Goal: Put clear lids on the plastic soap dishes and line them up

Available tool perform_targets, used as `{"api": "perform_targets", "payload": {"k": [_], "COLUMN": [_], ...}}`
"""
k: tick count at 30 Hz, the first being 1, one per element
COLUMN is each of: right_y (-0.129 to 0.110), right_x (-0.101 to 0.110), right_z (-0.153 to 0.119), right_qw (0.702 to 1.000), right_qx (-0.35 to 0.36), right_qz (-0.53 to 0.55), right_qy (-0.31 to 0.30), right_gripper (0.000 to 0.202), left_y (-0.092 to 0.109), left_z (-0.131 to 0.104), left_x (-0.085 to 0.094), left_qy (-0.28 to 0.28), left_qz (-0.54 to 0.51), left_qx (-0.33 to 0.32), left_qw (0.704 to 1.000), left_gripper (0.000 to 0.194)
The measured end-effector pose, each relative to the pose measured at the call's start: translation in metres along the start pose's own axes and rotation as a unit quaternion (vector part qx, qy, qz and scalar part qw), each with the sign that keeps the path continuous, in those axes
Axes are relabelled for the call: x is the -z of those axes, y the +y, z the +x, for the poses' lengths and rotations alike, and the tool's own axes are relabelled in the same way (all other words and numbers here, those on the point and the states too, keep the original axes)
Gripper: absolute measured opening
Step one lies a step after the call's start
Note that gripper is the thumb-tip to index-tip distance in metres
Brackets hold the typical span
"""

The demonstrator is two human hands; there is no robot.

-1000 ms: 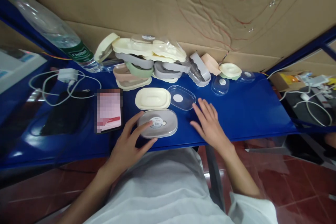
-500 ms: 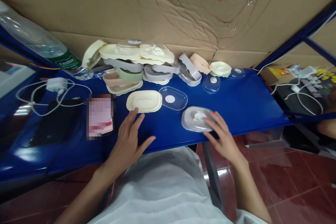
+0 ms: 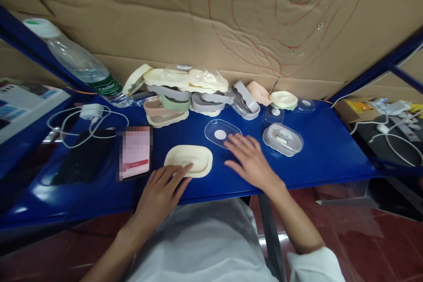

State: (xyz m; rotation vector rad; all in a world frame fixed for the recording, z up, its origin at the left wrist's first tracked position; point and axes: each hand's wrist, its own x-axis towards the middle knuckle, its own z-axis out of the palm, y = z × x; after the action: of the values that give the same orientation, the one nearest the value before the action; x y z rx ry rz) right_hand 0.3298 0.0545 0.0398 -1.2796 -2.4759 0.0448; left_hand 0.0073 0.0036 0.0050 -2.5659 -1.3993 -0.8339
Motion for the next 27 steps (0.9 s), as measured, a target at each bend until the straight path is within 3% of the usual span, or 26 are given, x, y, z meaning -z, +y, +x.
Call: {"api": "perform_targets", "payload": {"k": [3,7,11,14,20,24,27], "right_y": [-0.02,-0.009,0.002,-0.008,-0.043,-0.059,-0.074], "right_x": [-0.017,-0.027,-0.015,0.005,0.034,0.025,0.013], "right_z": [0.017,0.021,0.024,0.037,0.103,0.157,0.207], "right_qw": [0.997,0.997,0.999,0.999,0.986,0.976,0.972], "right_qx": [0.051,0.034,0.026,0.042,0.161,0.218,0.231], "right_qz": [0.011,0.014,-0.017,-0.028,0.012,0.008,-0.029], "right_qy": [-0.064,-0.07,-0.042,0.002,0.028,-0.021,-0.026], "right_gripper": [0.052,0.043,0.037,0.035,0.033,0.031,0.036], "left_y": [-0.001,0.0,0.001,0.001,0.001,0.002,0.003], "left_z": [-0.004,-0.004,-0.006,-0.008,-0.01,-0.009,-0.007], "left_x": [0.001,0.0,-0.001,-0.002,-0.004,-0.004,-0.004], "left_qy": [0.009,0.015,0.025,0.038,0.044,0.048,0.015], "left_qz": [-0.009,-0.029,-0.056,-0.076,-0.078,-0.066,-0.064], "left_qx": [-0.017,-0.016,-0.019,-0.017,0.004,0.031,0.019], "left_qw": [1.0,0.999,0.998,0.996,0.996,0.996,0.998], "left_gripper": [0.025,0.021,0.022,0.022,0.024,0.024,0.027]}}
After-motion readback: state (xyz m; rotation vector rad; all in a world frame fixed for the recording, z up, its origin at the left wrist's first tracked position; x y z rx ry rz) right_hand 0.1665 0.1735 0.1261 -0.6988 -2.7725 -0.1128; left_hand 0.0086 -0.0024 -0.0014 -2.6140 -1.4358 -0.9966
